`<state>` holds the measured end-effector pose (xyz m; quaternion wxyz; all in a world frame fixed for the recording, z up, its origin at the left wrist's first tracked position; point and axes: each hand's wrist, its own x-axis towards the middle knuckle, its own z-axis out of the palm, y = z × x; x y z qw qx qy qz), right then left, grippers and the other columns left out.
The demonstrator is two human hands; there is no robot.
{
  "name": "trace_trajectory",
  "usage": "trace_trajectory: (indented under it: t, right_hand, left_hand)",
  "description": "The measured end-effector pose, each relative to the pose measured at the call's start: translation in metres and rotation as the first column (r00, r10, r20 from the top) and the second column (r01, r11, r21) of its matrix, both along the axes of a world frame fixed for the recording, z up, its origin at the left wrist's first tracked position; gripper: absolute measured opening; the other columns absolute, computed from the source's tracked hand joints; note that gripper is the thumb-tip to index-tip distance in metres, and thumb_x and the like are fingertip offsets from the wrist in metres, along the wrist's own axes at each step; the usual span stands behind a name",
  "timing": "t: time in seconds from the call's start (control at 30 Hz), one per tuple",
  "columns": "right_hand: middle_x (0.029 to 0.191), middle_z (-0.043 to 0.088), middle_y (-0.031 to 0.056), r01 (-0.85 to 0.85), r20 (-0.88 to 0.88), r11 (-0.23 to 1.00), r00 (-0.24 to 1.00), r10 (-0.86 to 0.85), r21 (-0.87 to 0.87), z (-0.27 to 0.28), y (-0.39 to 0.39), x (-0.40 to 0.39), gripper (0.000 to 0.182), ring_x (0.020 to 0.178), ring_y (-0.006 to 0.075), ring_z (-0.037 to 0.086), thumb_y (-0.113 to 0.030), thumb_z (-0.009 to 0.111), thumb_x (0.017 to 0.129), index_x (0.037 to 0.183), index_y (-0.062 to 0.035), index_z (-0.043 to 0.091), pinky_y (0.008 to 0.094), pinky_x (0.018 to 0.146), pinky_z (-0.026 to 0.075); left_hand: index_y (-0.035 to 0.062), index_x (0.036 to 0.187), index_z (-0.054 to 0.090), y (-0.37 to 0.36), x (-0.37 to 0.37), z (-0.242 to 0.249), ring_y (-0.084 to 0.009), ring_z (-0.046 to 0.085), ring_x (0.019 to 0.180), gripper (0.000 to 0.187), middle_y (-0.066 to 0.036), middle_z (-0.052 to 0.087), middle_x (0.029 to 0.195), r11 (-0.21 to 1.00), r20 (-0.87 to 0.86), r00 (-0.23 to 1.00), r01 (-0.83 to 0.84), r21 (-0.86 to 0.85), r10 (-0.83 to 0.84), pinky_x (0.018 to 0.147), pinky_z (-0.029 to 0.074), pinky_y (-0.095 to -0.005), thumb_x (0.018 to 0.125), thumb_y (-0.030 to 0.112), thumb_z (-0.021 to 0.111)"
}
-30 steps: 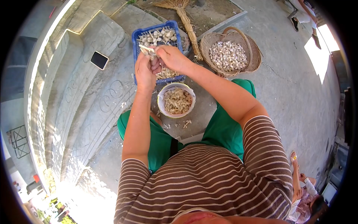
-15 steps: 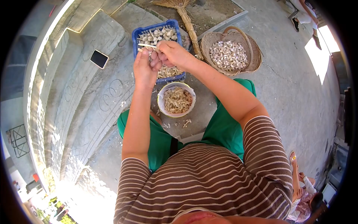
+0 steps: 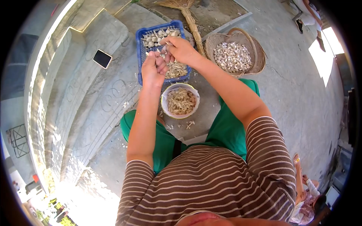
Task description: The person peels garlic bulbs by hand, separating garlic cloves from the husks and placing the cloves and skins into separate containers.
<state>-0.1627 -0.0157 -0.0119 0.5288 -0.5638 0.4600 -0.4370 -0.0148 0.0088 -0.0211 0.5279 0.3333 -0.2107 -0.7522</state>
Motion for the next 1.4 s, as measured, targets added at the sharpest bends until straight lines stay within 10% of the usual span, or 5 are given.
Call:
trace_trajectory:
  t: [0.47,0.63,0.93,1.13,1.4]
  right_hand:
    - [0.064,0.056,0.0019,0.003,-0.054,0.999,0.999,-0.001,0.046,-0.054,-0.028,0.03,0.019,0.052,0.0072,0.045,-0.013,0.052,0.087,0.088,-0.0001,0.067,0.0216,0.048,0.036]
    - [0.073,0.062,0.0046,-0.09,0.116,0.968,0.991,0.064,0.233,-0.06,-0.034,0.028,0.023,0.056,0.0089,0.05,-0.004,0.051,0.084,0.1,0.0011,0.065,0.0216,0.048,0.038]
    - [0.072,0.059,0.0011,-0.038,0.339,0.955,0.939,-0.067,0.294,-0.017,0.015,0.029,0.019,0.058,0.0053,0.051,-0.017,0.054,0.091,0.101,-0.0028,0.061,0.0182,0.047,0.035]
    - [0.077,0.06,0.0016,-0.358,-0.039,0.931,0.932,0.361,0.065,-0.021,0.047,0.01,0.02,0.065,0.0083,0.055,-0.02,0.068,0.081,0.091,-0.0024,0.066,0.0202,0.054,0.041]
    - [0.068,0.061,0.0047,-0.29,-0.106,0.953,0.954,0.281,-0.087,-0.008,0.095,-0.005,0.017,0.061,0.009,0.057,-0.014,0.071,0.077,0.075,0.0006,0.063,0.0254,0.054,0.046]
  left_hand:
    - [0.002,0.114,0.046,-0.005,0.02,-0.016,-0.0163,0.05,0.069,0.021,-0.01,0.055,0.087,0.988,-0.116,0.985,-0.12,0.099,0.131,0.056,0.041,-0.028,0.097,0.011,0.037]
    - [-0.0016,0.112,0.051,-0.002,0.028,-0.006,-0.0231,0.055,0.087,0.039,-0.014,0.058,0.099,0.988,-0.258,0.964,-0.03,0.152,0.069,0.077,0.045,-0.0332,0.1,0.026,0.026]
    - [0.0084,0.135,0.03,0.019,0.033,-0.017,-0.0219,0.053,0.081,0.052,-0.014,0.058,0.097,0.996,-0.233,0.969,0.079,-0.039,-0.086,0.071,0.043,-0.033,0.098,0.045,0.024]
    - [0.0095,0.13,0.038,0.06,0.01,0.001,-0.0167,0.049,0.077,0.051,-0.004,0.056,0.101,0.998,0.031,0.999,0.038,0.056,-0.04,0.066,0.04,-0.0308,0.098,0.047,0.025]
    - [0.009,0.098,0.048,0.115,-0.012,0.002,-0.0158,0.047,0.071,0.031,-0.004,0.05,0.083,0.998,0.025,0.998,0.053,0.041,-0.054,0.058,0.039,-0.0288,0.098,0.038,0.037]
